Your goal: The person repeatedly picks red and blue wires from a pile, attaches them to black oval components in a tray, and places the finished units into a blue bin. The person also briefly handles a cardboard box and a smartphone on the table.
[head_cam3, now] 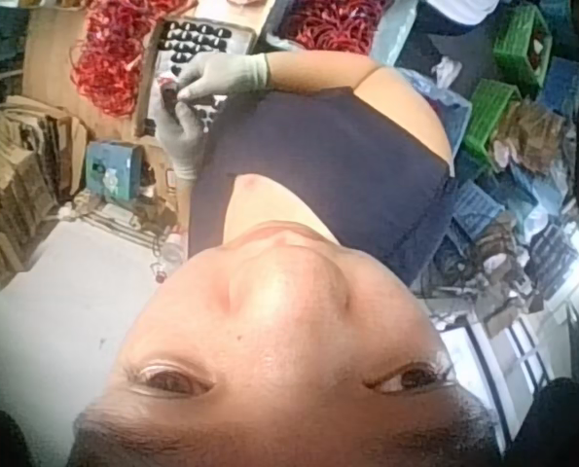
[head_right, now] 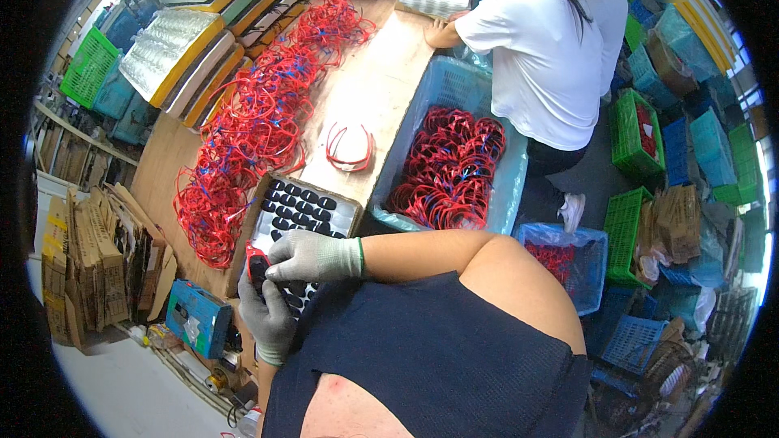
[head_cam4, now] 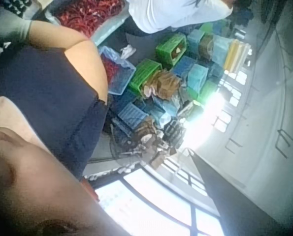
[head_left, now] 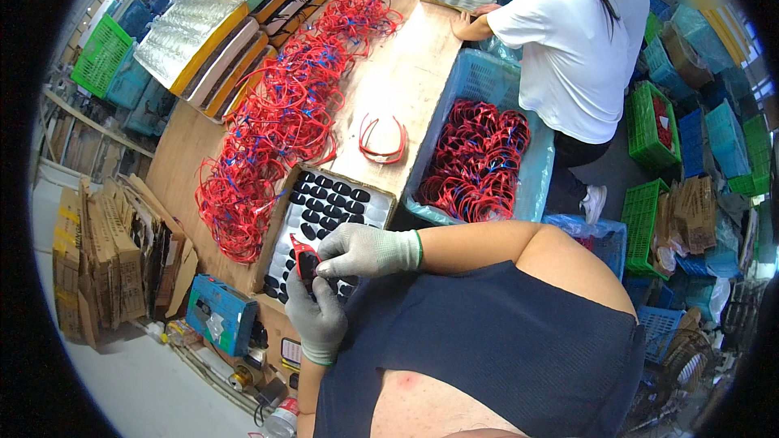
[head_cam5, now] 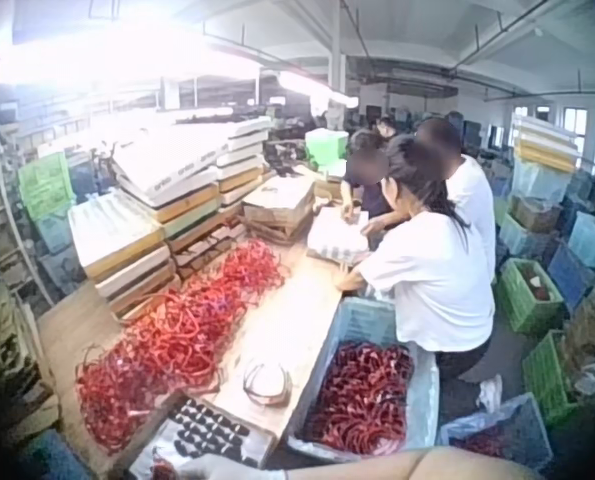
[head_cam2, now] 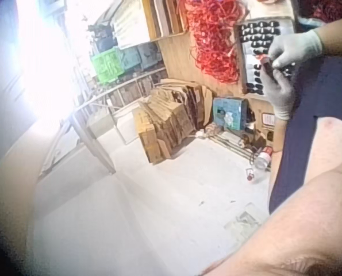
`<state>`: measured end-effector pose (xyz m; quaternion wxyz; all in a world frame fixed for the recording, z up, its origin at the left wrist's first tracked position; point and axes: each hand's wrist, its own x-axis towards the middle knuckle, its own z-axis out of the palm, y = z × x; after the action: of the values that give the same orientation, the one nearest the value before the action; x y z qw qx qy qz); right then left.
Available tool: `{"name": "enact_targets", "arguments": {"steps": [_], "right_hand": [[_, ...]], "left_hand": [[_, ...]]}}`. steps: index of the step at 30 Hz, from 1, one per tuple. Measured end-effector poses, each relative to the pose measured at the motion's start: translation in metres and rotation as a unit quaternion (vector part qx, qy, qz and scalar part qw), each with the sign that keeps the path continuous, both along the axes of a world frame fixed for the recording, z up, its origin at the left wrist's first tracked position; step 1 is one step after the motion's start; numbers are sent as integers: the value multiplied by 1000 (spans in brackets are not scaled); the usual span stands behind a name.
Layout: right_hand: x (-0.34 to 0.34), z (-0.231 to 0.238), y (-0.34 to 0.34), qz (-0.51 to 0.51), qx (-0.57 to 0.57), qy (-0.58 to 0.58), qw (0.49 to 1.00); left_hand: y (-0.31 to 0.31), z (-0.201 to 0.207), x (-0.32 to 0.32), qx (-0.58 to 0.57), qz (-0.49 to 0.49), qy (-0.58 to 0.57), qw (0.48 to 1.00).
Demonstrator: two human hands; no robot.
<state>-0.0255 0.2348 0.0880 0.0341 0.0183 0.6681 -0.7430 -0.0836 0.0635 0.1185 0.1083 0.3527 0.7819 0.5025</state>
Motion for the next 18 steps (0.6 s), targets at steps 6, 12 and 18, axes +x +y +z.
{"name": "enact_targets", "arguments": {"steps": [6, 12, 18], "right_hand": [[-1, 10, 4, -43, 85, 2, 995], [12, -26, 9, -133, 313, 152, 928], [30, -25, 21, 51, 163, 45, 984]], "left_hand": [[-2, 7, -17, -25, -40, -57, 997], [-11, -12, -32, -115, -153, 0, 982], [2, -18, -48, -113, -304, -91, 941]]}}
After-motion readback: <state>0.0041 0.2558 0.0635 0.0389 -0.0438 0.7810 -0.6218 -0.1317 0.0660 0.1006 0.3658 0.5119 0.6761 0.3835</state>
